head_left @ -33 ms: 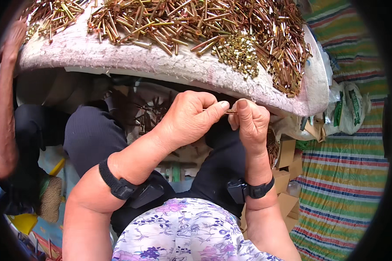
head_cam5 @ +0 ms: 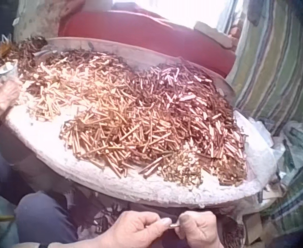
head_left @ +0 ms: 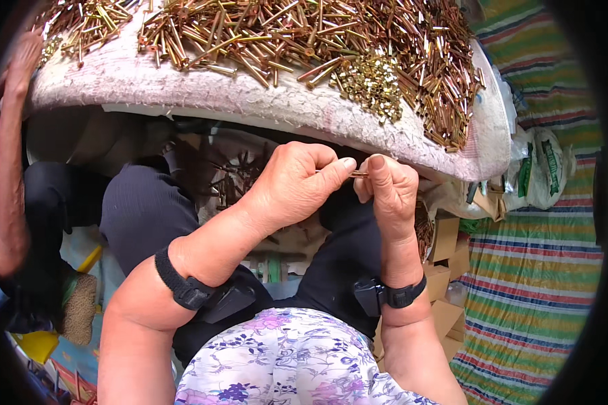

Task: Sorting and inspecting long gold-toned bolts and washers by hand at a workshop table.

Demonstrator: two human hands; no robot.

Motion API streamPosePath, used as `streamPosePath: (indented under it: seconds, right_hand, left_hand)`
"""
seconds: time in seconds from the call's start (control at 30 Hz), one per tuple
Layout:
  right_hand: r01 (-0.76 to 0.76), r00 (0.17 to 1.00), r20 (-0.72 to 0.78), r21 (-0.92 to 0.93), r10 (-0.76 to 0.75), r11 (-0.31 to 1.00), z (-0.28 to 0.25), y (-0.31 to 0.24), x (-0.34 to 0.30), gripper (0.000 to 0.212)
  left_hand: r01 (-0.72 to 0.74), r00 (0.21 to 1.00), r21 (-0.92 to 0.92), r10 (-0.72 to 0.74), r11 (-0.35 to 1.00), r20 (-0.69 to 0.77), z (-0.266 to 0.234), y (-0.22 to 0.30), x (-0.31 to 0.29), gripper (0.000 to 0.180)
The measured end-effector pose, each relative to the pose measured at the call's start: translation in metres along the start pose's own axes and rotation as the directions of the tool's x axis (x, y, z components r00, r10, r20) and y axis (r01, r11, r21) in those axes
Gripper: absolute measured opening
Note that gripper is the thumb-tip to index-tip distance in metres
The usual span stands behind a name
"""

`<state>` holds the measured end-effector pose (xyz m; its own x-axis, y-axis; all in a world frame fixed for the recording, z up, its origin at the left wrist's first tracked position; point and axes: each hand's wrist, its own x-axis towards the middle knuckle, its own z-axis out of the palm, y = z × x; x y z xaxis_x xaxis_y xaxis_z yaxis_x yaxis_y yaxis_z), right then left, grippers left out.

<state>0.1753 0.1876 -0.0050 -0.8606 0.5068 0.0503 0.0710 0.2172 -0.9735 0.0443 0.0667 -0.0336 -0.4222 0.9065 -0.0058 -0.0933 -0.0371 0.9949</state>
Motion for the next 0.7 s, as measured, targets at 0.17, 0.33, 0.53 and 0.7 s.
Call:
streamPosePath:
  seconds: [0.17, 0.33, 0.53, 0.7]
  right_hand:
    - [0.229, 0.973, 0.017, -0.186, -0.230, 0.955, 0.007, 0.001, 0.003, 0.031]
    - [0.103, 0.995, 0.010, -0.071, -0.102, 0.992, 0.015, 0.001, 0.006, 0.028]
    - [0.023, 0.994, 0.107, -0.056, -0.017, 0.998, 0.009, 0.000, 0.004, 0.028]
    - [0.267, 0.963, -0.009, -0.103, -0.269, 0.958, 0.028, 0.008, 0.010, 0.031]
  left_hand:
    - [0.034, 0.999, -0.022, -0.034, 0.999, -0.001, -0.003, 0.003, -0.003, 0.035]
    - [0.033, 0.999, -0.012, -0.033, 0.999, -0.007, -0.007, -0.001, -0.002, 0.037]
    - [0.011, 1.000, 0.039, -0.010, 0.999, -0.013, -0.013, -0.003, -0.007, 0.036]
    - [0.058, 0.998, -0.010, -0.058, 0.998, -0.022, -0.019, -0.003, -0.013, 0.036]
